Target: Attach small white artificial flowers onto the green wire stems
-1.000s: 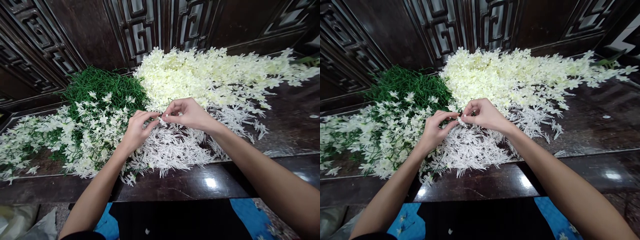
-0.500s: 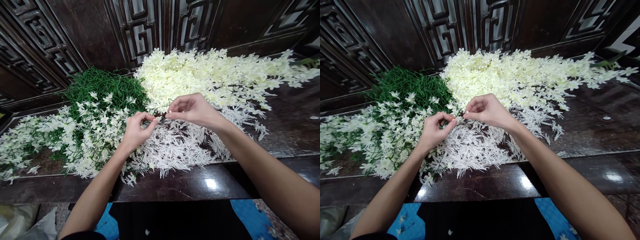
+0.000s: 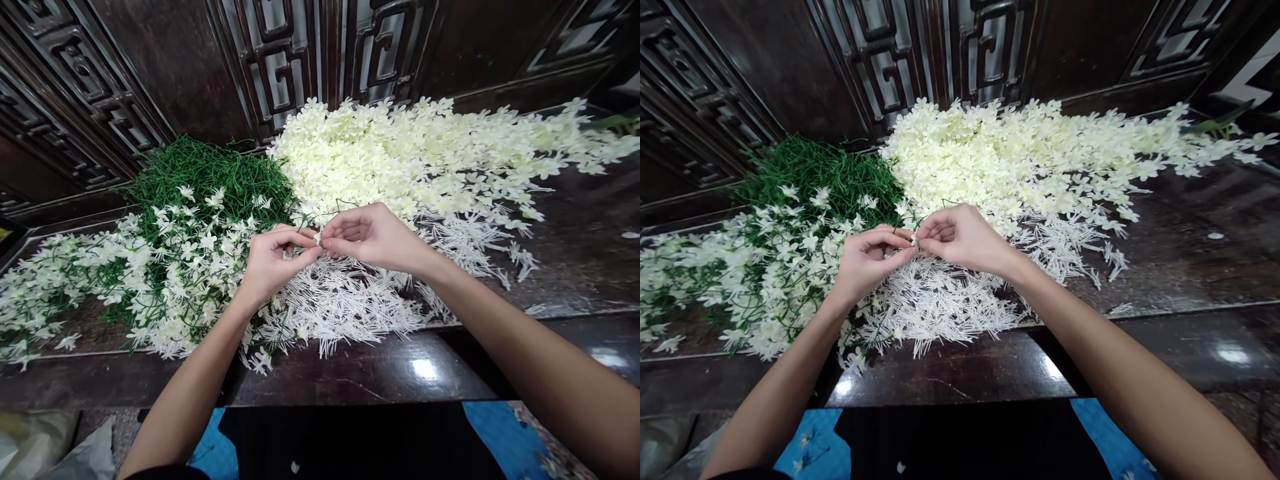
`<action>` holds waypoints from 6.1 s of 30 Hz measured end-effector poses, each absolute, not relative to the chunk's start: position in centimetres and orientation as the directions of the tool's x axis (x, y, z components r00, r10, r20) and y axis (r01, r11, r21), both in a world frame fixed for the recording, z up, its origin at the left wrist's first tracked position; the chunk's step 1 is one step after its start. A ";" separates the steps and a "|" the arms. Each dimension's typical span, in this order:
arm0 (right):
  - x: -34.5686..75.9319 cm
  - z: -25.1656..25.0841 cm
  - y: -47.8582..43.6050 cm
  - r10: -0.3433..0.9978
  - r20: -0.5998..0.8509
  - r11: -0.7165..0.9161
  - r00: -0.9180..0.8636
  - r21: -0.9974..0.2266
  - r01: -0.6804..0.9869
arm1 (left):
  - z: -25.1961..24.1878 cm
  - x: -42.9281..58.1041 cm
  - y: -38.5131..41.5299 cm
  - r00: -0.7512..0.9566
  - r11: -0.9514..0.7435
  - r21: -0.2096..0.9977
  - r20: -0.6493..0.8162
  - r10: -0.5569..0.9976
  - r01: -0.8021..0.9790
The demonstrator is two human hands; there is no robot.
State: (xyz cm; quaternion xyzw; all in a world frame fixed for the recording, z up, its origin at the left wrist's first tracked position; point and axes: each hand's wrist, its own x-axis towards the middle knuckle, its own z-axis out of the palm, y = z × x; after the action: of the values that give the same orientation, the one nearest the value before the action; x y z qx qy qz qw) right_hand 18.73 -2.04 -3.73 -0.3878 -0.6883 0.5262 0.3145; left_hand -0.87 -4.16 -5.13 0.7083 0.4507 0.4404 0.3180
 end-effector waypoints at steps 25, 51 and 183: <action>19.2 -4.0 -1.8 0.881 0.117 0.214 -0.459 -0.963 0.165 | -5.4 -1.1 -4.1 0.250 -0.368 0.873 0.296 0.922 0.321; 19.0 -4.2 -2.0 0.885 0.185 0.252 -0.428 -0.962 0.107 | -5.1 -1.6 -3.5 0.304 -0.413 0.868 0.329 0.894 0.275; 19.4 -3.5 -1.9 0.808 0.046 0.220 -0.587 -0.949 0.228 | -6.7 -1.6 -3.4 0.285 -0.651 0.354 0.688 0.668 0.671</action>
State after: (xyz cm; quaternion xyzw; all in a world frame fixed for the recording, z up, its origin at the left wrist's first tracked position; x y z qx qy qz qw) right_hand 19.37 -1.91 -3.46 -0.3559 -0.7278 0.5134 0.2828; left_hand -1.63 -3.36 -6.71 0.8016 0.4176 0.4278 -0.0021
